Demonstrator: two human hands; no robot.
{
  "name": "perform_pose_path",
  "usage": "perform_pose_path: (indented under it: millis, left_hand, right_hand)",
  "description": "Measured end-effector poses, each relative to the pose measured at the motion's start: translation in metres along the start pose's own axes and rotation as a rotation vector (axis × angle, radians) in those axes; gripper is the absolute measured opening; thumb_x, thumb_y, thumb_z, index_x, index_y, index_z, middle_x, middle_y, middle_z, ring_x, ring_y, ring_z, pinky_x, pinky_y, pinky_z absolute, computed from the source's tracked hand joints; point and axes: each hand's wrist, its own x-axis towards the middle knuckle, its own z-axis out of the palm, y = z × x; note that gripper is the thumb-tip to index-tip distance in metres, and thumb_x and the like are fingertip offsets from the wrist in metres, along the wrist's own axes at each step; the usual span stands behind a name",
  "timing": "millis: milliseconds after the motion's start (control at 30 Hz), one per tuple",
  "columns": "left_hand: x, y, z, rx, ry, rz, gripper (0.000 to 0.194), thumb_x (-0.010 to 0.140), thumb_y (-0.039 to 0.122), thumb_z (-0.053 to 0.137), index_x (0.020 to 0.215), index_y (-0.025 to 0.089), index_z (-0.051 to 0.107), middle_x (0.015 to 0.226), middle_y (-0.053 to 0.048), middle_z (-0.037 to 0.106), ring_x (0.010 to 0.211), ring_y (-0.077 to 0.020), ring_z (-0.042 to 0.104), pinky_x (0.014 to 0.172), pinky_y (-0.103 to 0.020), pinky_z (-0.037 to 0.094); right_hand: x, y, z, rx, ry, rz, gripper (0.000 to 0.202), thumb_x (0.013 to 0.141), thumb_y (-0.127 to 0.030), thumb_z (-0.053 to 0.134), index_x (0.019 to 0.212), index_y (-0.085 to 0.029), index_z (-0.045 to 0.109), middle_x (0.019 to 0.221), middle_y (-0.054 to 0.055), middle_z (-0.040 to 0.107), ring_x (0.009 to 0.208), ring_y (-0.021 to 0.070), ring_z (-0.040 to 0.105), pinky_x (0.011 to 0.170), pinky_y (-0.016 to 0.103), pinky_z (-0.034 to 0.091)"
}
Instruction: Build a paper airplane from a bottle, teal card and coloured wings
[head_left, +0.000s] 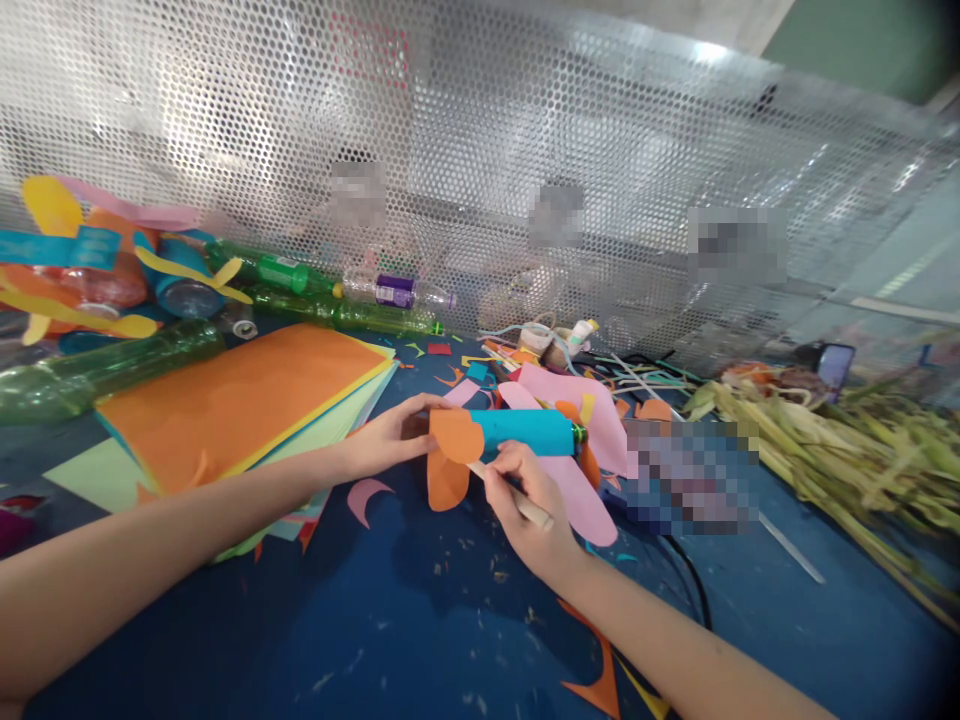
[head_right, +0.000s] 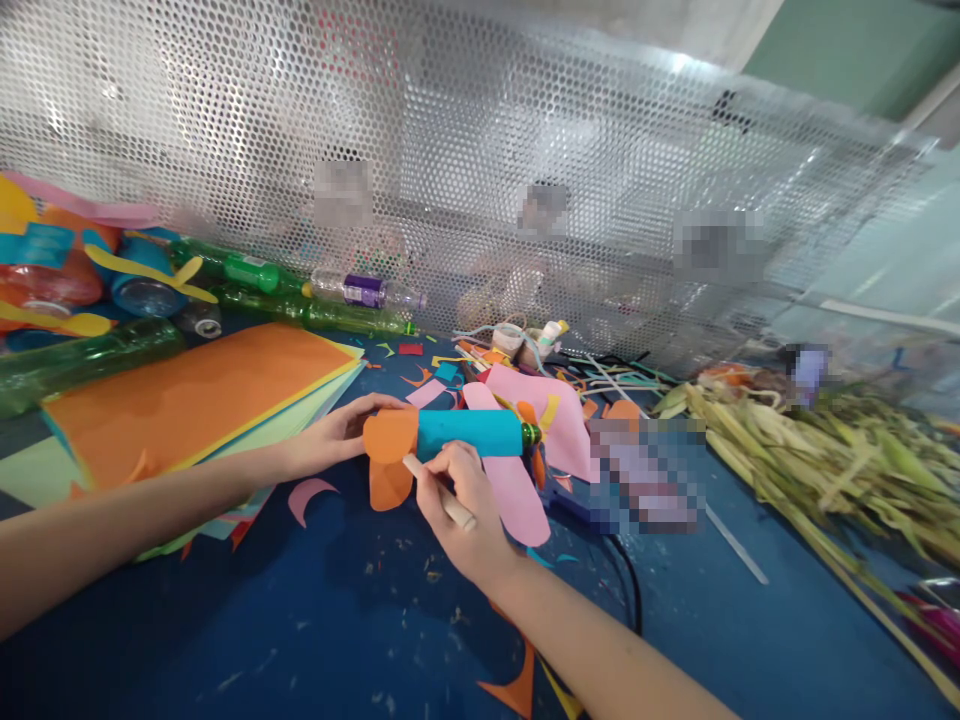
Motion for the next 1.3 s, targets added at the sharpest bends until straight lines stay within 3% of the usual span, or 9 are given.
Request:
perform_pose_path:
  millis: [400, 500, 700, 1300]
  left_hand:
    - [-0.0015, -0.0033, -0.0001, -0.073, -0.022, -0.007, 0.039, 0.086, 0.029, 0.058, 0.122, 0.022, 0.045, 0.124, -0.01, 0.054, 0.117, -0.0245, 0.051, 0.1, -0.042, 0.038]
    - [-0.0015, -0.0019, 0.0001, -0.075, -0.022, -0.005, 0.039, 0.086, 0.03, 0.058, 0.122, 0.021, 0.045, 0.128, -0.01, 0.052, 0.117, -0.0247, 0.05, 0.1, -0.041, 0.039]
    - [-0.0015, 0.0051, 0.0018, -0.07, -0.012, -0.065, 0.041, 0.084, 0.034, 0.059, 0.12, 0.019, 0.044, 0.116, -0.01, 0.058, 0.111, -0.0244, 0.054, 0.096, -0.042, 0.04]
    - [-0.0009, 0.0021, 0.001, -0.046, -0.01, -0.045, 0.041, 0.085, 0.034, 0.058, 0.122, 0.02, 0.045, 0.118, -0.011, 0.057, 0.11, -0.0246, 0.054, 0.096, -0.044, 0.04]
  right_hand:
    - [0.0003, 0.0006, 0.0001, -0.016, -0.022, -0.022, 0.012, 0.09, -0.019, 0.046, 0.078, -0.022, 0.045, 0.07, -0.002, 0.044, 0.072, 0.0169, 0.05, 0.078, 0.041, 0.043]
    - [0.0006, -0.0002, -0.0004, -0.023, -0.017, -0.024, 0.011, 0.089, -0.019, 0.046, 0.079, -0.022, 0.045, 0.071, -0.001, 0.045, 0.073, 0.0172, 0.049, 0.076, 0.04, 0.043]
    - [0.0006, -0.0028, -0.0005, -0.026, -0.016, -0.027, 0.012, 0.089, -0.019, 0.046, 0.078, -0.022, 0.046, 0.073, 0.0, 0.047, 0.077, 0.0182, 0.049, 0.072, 0.037, 0.043]
    - [0.0011, -0.0027, -0.0007, -0.036, -0.032, -0.054, 0.012, 0.089, -0.018, 0.047, 0.079, -0.022, 0.045, 0.073, -0.001, 0.047, 0.077, 0.0179, 0.049, 0.073, 0.037, 0.042]
